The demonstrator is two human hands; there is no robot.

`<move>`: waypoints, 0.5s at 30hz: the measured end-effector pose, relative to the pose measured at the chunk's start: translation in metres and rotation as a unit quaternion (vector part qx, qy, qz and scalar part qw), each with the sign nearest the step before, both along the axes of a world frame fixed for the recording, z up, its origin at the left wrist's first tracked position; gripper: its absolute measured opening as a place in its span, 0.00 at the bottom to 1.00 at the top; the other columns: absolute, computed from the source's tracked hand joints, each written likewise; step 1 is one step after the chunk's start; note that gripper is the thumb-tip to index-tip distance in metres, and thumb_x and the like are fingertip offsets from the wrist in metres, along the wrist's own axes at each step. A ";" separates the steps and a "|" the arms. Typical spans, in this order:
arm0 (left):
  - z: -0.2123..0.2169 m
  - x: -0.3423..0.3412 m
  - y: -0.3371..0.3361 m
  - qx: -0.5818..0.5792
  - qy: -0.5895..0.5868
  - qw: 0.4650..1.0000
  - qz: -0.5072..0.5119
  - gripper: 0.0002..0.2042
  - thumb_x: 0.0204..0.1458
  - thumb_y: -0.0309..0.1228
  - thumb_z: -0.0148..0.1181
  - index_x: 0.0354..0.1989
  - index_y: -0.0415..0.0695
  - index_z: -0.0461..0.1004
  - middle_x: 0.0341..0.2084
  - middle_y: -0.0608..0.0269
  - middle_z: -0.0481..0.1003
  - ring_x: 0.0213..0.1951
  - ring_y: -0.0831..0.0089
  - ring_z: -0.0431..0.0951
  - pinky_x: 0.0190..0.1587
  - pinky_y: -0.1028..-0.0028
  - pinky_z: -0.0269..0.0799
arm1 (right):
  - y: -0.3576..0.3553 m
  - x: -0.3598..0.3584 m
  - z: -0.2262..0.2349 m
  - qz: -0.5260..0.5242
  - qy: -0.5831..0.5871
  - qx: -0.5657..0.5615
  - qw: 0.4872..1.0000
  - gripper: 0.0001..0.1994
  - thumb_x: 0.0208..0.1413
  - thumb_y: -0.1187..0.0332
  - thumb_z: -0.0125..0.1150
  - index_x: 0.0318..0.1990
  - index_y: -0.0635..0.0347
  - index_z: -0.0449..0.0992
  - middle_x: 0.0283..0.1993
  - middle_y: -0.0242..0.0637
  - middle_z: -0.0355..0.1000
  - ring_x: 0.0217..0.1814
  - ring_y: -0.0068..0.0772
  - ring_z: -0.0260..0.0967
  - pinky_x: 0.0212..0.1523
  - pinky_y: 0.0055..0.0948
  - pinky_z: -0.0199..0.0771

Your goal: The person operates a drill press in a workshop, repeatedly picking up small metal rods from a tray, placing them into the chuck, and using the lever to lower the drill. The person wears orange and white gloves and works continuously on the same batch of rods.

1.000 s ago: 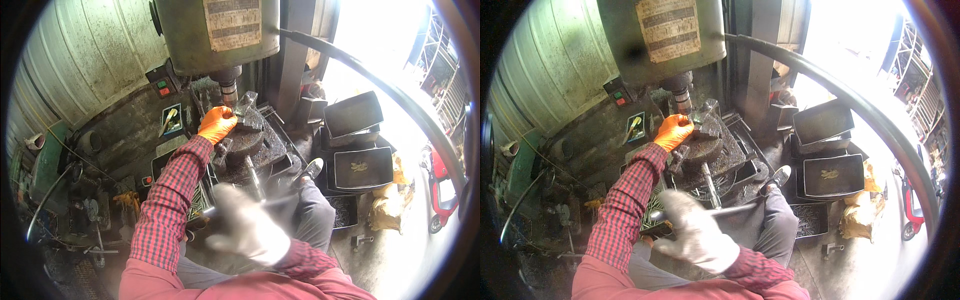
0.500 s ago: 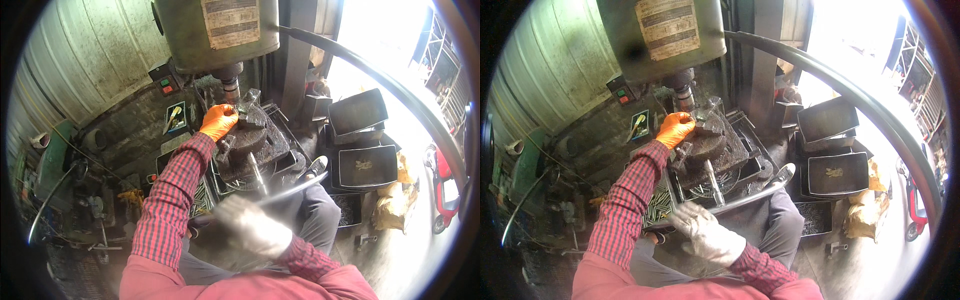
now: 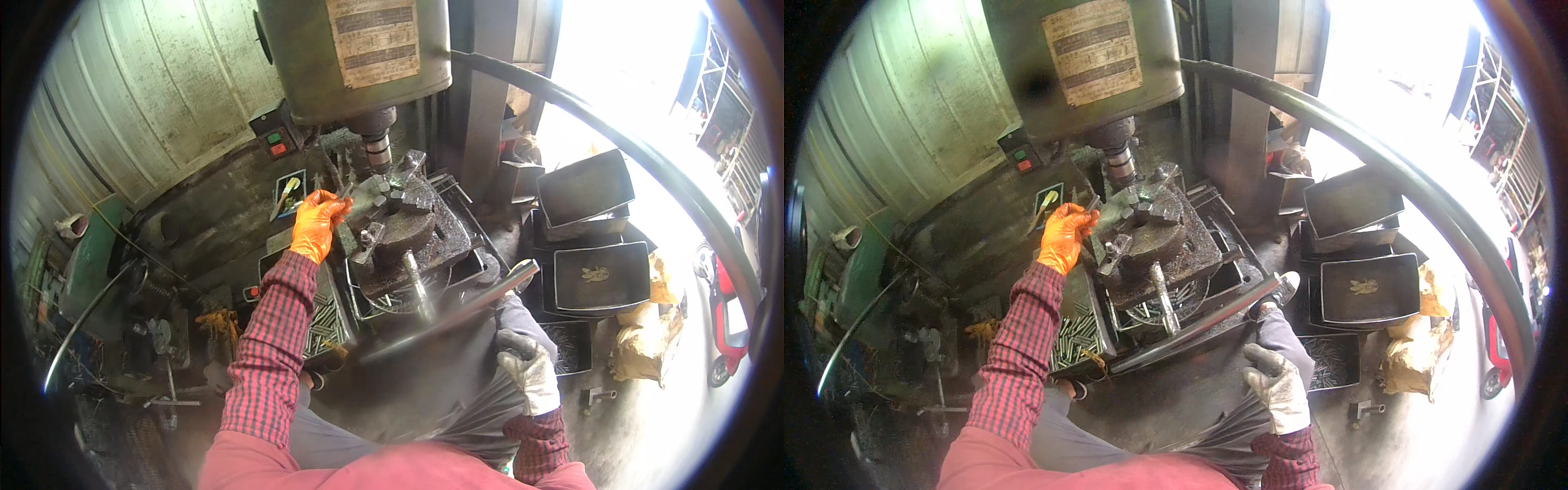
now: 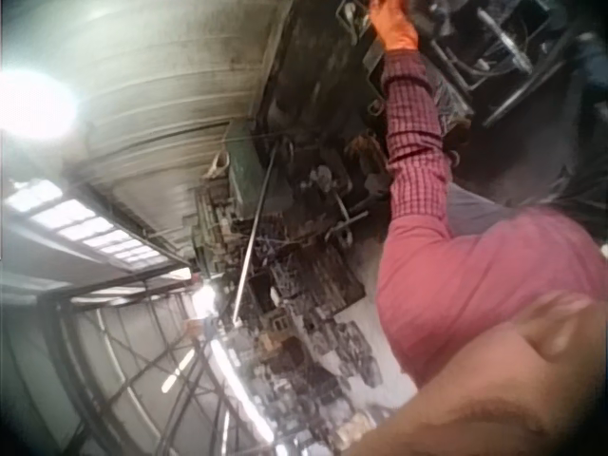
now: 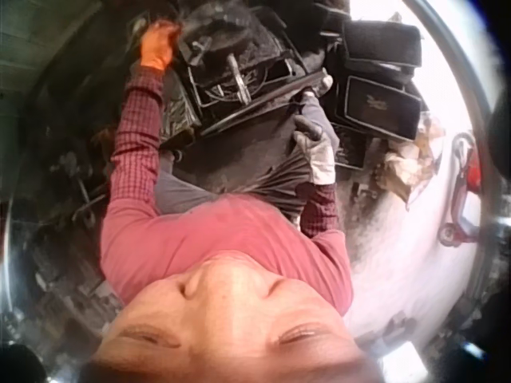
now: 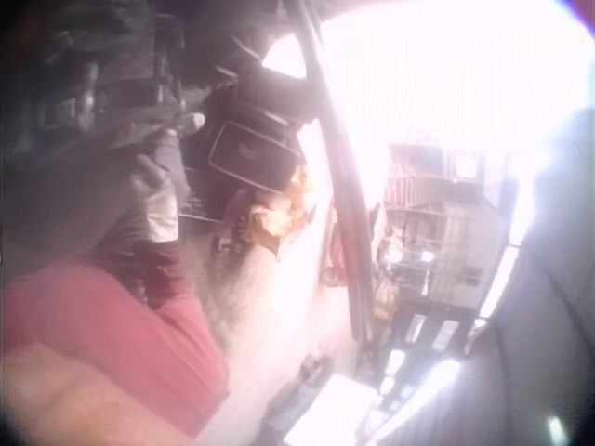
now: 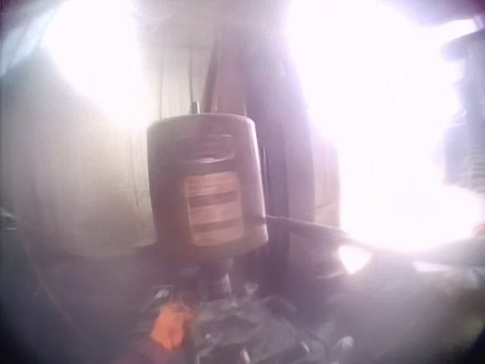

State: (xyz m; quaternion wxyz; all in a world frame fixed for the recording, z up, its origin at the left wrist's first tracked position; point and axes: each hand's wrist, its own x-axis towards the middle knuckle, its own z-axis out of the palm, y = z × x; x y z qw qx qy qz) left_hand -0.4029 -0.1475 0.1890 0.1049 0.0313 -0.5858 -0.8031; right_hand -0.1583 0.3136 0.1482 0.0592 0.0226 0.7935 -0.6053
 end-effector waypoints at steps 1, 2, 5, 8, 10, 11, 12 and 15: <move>-0.003 0.009 -0.002 0.030 -0.017 0.999 -0.012 0.05 0.61 0.25 0.68 0.37 0.45 0.77 0.36 0.60 0.86 0.39 0.71 0.86 0.40 0.74 0.75 | -0.001 0.001 0.000 -0.008 -0.009 -0.034 0.999 0.23 0.55 0.79 0.73 0.60 0.64 0.83 0.54 0.35 0.83 0.56 0.26 0.79 0.59 0.29 0.78; -0.004 0.016 -0.005 0.021 -0.017 1.000 -0.013 0.05 0.62 0.25 0.68 0.42 0.43 0.78 0.40 0.57 0.86 0.41 0.69 0.86 0.42 0.73 0.75 | -0.002 0.002 -0.002 -0.009 -0.025 -0.030 0.999 0.23 0.55 0.79 0.73 0.60 0.64 0.83 0.54 0.35 0.83 0.56 0.27 0.79 0.59 0.29 0.78; -0.003 0.027 -0.004 0.044 -0.016 0.999 -0.003 0.07 0.65 0.28 0.67 0.50 0.45 0.79 0.48 0.55 0.85 0.46 0.66 0.85 0.46 0.70 0.77 | -0.007 0.003 -0.003 0.004 -0.018 -0.008 1.000 0.23 0.55 0.79 0.74 0.61 0.63 0.83 0.54 0.34 0.83 0.56 0.27 0.79 0.59 0.29 0.78; 0.007 0.029 0.000 0.081 0.000 0.996 -0.028 0.10 0.69 0.30 0.63 0.55 0.44 0.78 0.53 0.59 0.83 0.51 0.69 0.83 0.52 0.68 0.76 | -0.008 0.005 0.002 0.015 0.001 -0.010 1.000 0.24 0.55 0.79 0.74 0.61 0.62 0.83 0.53 0.33 0.83 0.55 0.26 0.78 0.58 0.29 0.78; 0.013 0.026 0.006 0.033 -0.007 0.999 -0.018 0.10 0.70 0.28 0.61 0.56 0.43 0.78 0.52 0.59 0.83 0.52 0.69 0.82 0.54 0.68 0.75 | -0.006 0.007 0.010 0.007 -0.025 -0.005 1.000 0.24 0.55 0.79 0.73 0.61 0.62 0.83 0.53 0.32 0.83 0.54 0.25 0.78 0.57 0.28 0.77; 0.015 0.024 0.009 -0.020 0.007 1.000 -0.015 0.09 0.69 0.28 0.62 0.55 0.43 0.79 0.51 0.61 0.83 0.52 0.70 0.82 0.54 0.69 0.74 | -0.005 0.008 0.014 0.006 -0.028 -0.008 1.000 0.23 0.55 0.79 0.73 0.61 0.62 0.83 0.53 0.31 0.83 0.54 0.24 0.78 0.57 0.28 0.77; 0.017 0.022 0.013 -0.073 0.022 0.997 -0.013 0.09 0.68 0.27 0.63 0.54 0.42 0.79 0.49 0.62 0.83 0.51 0.72 0.81 0.54 0.70 0.73 | -0.003 0.009 0.017 0.006 -0.031 -0.011 0.999 0.23 0.56 0.79 0.74 0.61 0.62 0.83 0.54 0.31 0.83 0.54 0.23 0.78 0.57 0.28 0.77; 0.019 0.009 0.024 -0.168 0.056 0.984 -0.006 0.09 0.65 0.25 0.66 0.51 0.42 0.80 0.46 0.66 0.82 0.49 0.75 0.80 0.54 0.72 0.72 | 0.001 0.013 0.021 0.011 -0.017 0.028 0.999 0.23 0.55 0.79 0.74 0.61 0.63 0.83 0.53 0.31 0.83 0.53 0.22 0.77 0.56 0.27 0.78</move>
